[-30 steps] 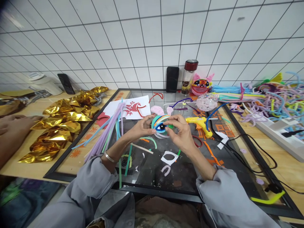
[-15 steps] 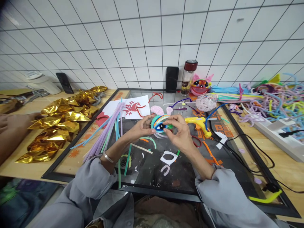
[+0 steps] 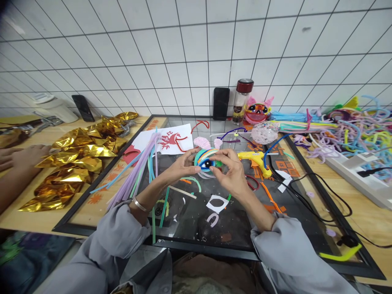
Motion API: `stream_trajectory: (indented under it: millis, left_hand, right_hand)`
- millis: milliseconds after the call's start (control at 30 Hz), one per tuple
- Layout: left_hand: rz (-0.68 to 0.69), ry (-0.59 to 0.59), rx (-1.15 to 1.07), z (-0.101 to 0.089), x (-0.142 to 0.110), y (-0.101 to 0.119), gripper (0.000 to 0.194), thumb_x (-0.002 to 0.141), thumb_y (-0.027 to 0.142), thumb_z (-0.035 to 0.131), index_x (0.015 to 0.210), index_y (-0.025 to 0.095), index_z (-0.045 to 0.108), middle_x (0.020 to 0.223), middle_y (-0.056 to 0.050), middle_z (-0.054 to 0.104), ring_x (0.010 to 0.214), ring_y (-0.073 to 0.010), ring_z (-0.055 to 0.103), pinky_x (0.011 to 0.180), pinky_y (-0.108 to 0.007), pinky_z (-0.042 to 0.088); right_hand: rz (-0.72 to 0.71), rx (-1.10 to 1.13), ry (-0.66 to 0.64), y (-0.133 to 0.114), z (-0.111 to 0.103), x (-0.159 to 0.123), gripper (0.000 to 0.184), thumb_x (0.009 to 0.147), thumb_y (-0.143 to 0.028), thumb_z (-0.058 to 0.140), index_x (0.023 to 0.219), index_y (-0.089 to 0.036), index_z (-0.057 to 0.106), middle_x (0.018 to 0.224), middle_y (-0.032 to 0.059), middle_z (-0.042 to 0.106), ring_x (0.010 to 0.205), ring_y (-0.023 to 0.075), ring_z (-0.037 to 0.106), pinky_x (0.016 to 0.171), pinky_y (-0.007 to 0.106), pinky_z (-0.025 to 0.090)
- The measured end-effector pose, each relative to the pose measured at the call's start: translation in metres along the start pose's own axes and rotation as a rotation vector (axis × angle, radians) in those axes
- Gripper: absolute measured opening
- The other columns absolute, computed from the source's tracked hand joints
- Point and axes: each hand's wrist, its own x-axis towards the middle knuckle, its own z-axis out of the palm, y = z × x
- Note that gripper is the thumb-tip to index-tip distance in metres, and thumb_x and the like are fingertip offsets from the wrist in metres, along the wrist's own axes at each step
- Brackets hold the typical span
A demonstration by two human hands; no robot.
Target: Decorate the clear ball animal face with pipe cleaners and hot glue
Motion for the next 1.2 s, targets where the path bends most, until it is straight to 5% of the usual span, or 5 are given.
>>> stream_trajectory:
  millis: [267, 633, 900, 1200]
  left_hand:
    - [0.041, 0.110, 0.040, 0.0097, 0.0008, -0.0074, 0.080, 0.064, 0.038, 0.086, 0.130, 0.016, 0.048, 0.127, -0.014, 0.061, 0.111, -0.0261, 0.061, 0.092, -0.036, 0.049]
    - [0.001, 0.126, -0.003, 0.0095, -0.0001, -0.0036, 0.085, 0.060, 0.037, 0.090, 0.131, 0.017, 0.048, 0.120, -0.012, 0.065, 0.101, -0.0230, 0.063, 0.085, -0.034, 0.051]
    - [0.006, 0.122, -0.004, 0.0091, 0.0000, -0.0042, 0.082, 0.061, 0.039, 0.089, 0.129, 0.017, 0.049, 0.125, -0.013, 0.064, 0.112, -0.0264, 0.060, 0.089, -0.034, 0.049]
    - [-0.012, 0.117, -0.016, 0.0097, -0.0017, -0.0012, 0.078, 0.062, 0.036, 0.088, 0.127, 0.018, 0.049, 0.125, -0.012, 0.064, 0.114, -0.0273, 0.060, 0.094, -0.037, 0.049]
  right_hand:
    - [-0.006, -0.024, -0.013, -0.0022, -0.0003, -0.0006, 0.020, 0.083, -0.023, 0.071, 0.102, -0.025, 0.074, 0.105, 0.0074, 0.060, 0.102, 0.0241, 0.061, 0.089, 0.042, 0.051]
    - [0.002, -0.029, -0.041, -0.0008, -0.0014, -0.0005, 0.020, 0.086, -0.034, 0.068, 0.103, -0.028, 0.076, 0.105, 0.0071, 0.059, 0.103, 0.0246, 0.060, 0.092, 0.045, 0.049]
    - [0.059, 0.010, -0.023, -0.0031, -0.0012, 0.0015, 0.027, 0.082, -0.033, 0.070, 0.108, -0.026, 0.071, 0.106, 0.0080, 0.064, 0.105, 0.0264, 0.062, 0.094, 0.046, 0.050]
    - [0.175, -0.035, 0.176, 0.0015, -0.0066, -0.0016, 0.027, 0.087, -0.034, 0.065, 0.111, -0.023, 0.068, 0.108, 0.0081, 0.066, 0.104, 0.0244, 0.062, 0.094, 0.043, 0.050]
